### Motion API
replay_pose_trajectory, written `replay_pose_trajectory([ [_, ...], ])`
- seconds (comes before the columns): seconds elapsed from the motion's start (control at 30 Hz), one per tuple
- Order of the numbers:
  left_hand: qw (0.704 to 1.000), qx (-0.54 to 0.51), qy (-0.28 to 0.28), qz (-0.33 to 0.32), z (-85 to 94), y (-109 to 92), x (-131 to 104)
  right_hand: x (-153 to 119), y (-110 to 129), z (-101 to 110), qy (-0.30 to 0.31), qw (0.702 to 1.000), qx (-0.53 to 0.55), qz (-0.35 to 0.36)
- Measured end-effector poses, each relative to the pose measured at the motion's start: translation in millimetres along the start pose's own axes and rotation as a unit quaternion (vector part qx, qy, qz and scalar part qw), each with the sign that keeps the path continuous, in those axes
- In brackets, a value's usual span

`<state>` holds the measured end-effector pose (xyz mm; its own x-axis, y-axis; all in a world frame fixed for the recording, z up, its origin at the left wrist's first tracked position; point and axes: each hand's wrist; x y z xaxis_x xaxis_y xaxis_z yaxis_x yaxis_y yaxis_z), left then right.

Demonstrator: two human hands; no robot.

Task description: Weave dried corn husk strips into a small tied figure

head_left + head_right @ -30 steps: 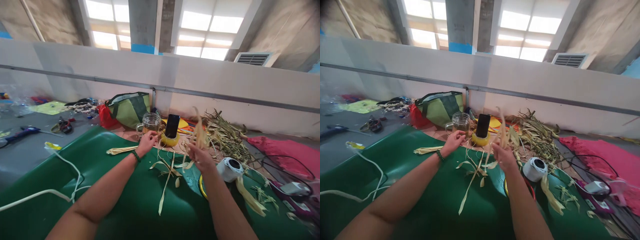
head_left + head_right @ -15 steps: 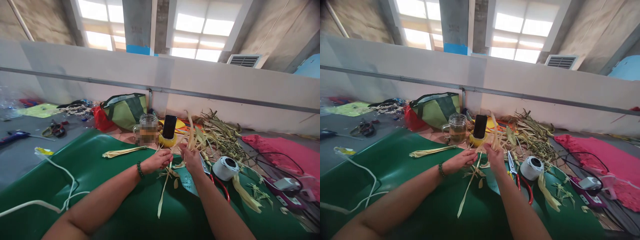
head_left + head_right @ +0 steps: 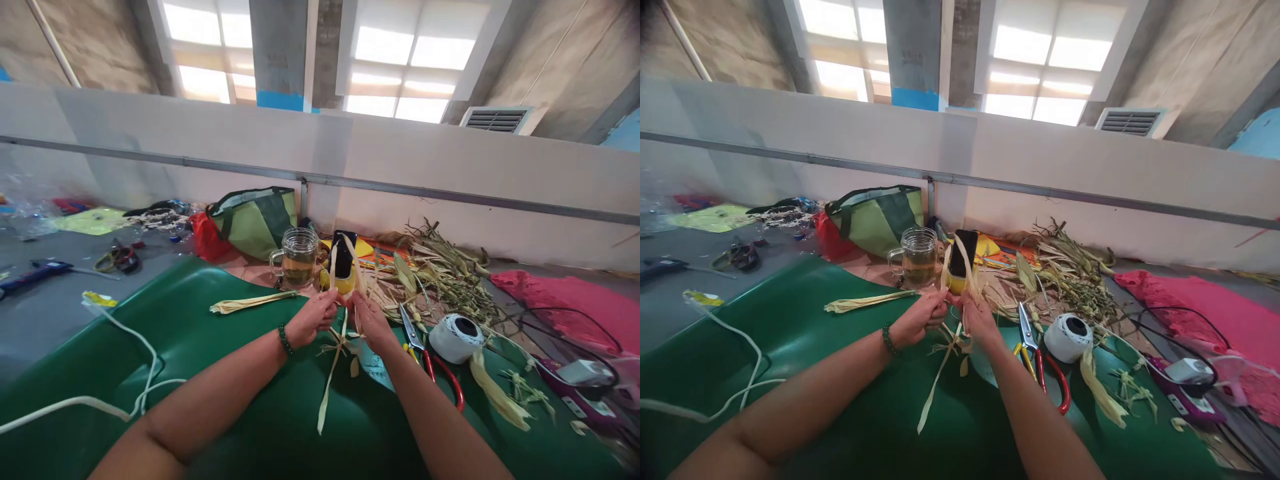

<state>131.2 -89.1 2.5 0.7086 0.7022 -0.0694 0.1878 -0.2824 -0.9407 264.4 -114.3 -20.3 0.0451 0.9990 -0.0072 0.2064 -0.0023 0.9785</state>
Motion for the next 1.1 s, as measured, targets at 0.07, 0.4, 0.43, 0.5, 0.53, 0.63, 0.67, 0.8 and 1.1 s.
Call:
replay_pose_trajectory([
  [0.07, 1.0, -0.012, -0.001, -0.011, -0.2, -0.2, -0.3, -1.2, -2.2, 0.1, 0.005, 1.0, 0.007, 0.002],
  [0.4, 0.998, -0.001, -0.038, -0.047, 1.0, -0.4, 2.8, -5.1, 3.1, 5.3, 0.032, 0.998, 0.019, 0.046],
  [0.43, 0.998, 0.003, -0.041, -0.044, 0.9, -0.1, 2.8, -5.6, 3.2, 3.8, 0.032, 0.998, 0.009, 0.049],
  [0.5, 0.999, 0.011, -0.034, -0.028, 1.4, 1.1, 3.0, -6.5, 3.5, 1.1, 0.038, 0.998, -0.024, 0.053],
  [0.53, 0.999, 0.014, -0.028, -0.024, 2.1, 1.8, 3.4, -6.7, 3.7, 0.1, 0.043, 0.997, -0.044, 0.054],
  [0.63, 0.998, 0.032, -0.04, -0.044, 5.2, 3.6, 5.6, -6.9, 4.7, -1.1, 0.04, 0.994, -0.088, 0.054],
  [0.67, 0.996, 0.048, -0.054, -0.059, 6.1, 3.6, 6.3, -6.9, 5.1, -1.2, 0.03, 0.993, -0.095, 0.057],
  [0.8, 0.982, 0.116, -0.092, -0.117, 6.0, 0.8, 6.3, -8.7, 6.7, -2.8, -0.023, 0.99, -0.106, 0.092],
  [1.1, 0.981, 0.124, -0.093, -0.115, -1.3, -3.7, 0.3, -15.4, 7.0, -7.4, -0.067, 0.967, -0.185, 0.163],
])
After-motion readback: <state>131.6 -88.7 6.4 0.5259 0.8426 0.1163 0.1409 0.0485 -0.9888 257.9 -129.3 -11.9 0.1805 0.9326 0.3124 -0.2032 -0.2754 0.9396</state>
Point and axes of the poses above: each hand's wrist, its own x-axis towards the middle knuckle, its own z-axis out of the back of the hand, y = z × x, and after that the axes turned 8 degrees about y, right-handed
